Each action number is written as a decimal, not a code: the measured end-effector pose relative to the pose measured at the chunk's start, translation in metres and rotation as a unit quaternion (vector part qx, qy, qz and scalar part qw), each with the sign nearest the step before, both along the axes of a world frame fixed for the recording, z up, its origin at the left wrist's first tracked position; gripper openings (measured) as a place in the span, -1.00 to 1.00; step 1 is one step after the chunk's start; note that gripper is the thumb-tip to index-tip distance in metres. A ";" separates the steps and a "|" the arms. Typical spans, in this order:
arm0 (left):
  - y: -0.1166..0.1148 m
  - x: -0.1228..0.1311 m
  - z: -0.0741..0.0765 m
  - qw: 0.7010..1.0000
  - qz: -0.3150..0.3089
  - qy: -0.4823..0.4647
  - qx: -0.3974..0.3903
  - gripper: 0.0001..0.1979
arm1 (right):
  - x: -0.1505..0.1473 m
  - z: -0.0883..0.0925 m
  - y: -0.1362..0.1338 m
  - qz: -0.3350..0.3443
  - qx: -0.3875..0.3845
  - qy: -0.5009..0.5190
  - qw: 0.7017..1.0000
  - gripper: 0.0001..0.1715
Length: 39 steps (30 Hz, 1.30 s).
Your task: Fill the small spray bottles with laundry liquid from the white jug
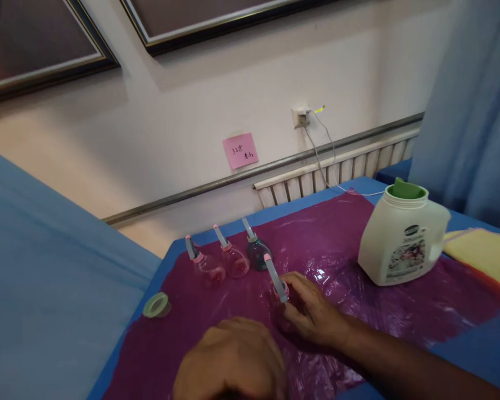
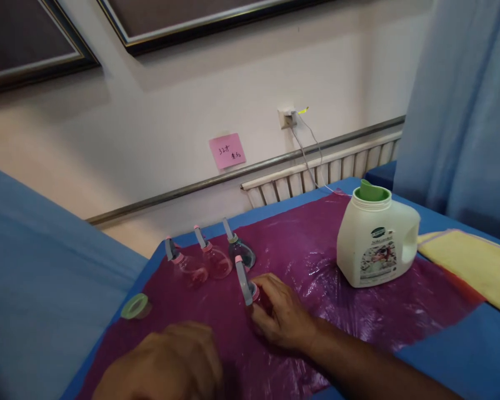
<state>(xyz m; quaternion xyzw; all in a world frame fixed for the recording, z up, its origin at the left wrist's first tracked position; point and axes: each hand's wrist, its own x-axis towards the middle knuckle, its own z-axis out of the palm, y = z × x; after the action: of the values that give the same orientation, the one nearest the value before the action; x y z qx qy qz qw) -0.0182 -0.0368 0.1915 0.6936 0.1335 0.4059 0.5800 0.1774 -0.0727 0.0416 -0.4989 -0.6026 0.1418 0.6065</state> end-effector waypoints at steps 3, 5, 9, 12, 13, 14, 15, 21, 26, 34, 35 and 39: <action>0.008 0.002 -0.025 0.983 0.114 0.028 0.139 -0.81 | -0.001 -0.001 0.000 -0.004 -0.004 0.005 1.000 -0.77; 0.013 0.004 -0.049 0.955 0.231 0.074 0.172 -0.79 | -0.002 -0.002 0.000 -0.009 0.001 0.007 1.000 -0.74; 0.021 0.015 -0.093 0.944 0.228 0.152 0.182 -0.80 | -0.004 -0.004 0.002 -0.013 0.026 0.001 1.000 -0.68; 0.025 0.027 -0.108 0.954 0.178 0.181 0.161 -0.64 | -0.002 -0.006 0.004 -0.022 0.041 -0.001 0.999 -0.67; 0.027 0.032 -0.110 0.957 0.170 0.180 0.150 -0.62 | -0.001 -0.006 0.005 -0.024 0.044 -0.002 0.999 -0.68; 0.029 0.036 -0.110 0.960 0.164 0.178 0.143 -0.61 | 0.001 -0.006 0.005 -0.025 0.046 -0.001 0.999 -0.69; 0.031 0.041 -0.110 0.961 0.159 0.175 0.141 -0.60 | 0.003 -0.006 0.006 -0.025 0.048 0.001 0.999 -0.69; 0.043 0.061 -0.110 0.964 0.138 0.153 0.168 -0.70 | 0.007 -0.006 0.008 -0.043 0.051 0.004 0.998 -0.59; 0.045 0.061 -0.124 0.969 0.157 0.108 0.156 -0.70 | 0.004 -0.008 0.009 -0.033 0.029 -0.005 0.999 -0.69; 0.047 0.042 -0.136 0.973 0.135 0.100 0.161 -0.68 | -0.001 -0.005 0.004 -0.009 0.016 -0.004 1.000 -0.76; 0.046 0.041 -0.136 0.973 0.136 0.103 0.155 -0.67 | -0.001 -0.005 0.003 -0.008 0.014 -0.005 1.000 -0.77; 0.043 0.041 -0.135 0.974 0.146 0.108 0.138 -0.67 | -0.003 -0.006 0.003 -0.005 -0.003 -0.010 1.000 -0.60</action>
<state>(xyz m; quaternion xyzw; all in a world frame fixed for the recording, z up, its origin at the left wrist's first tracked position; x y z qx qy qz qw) 0.0233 0.0064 0.0561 0.7800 0.2376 0.4233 0.3950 0.1747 -0.0700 0.0356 -0.5051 -0.6057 0.1355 0.5997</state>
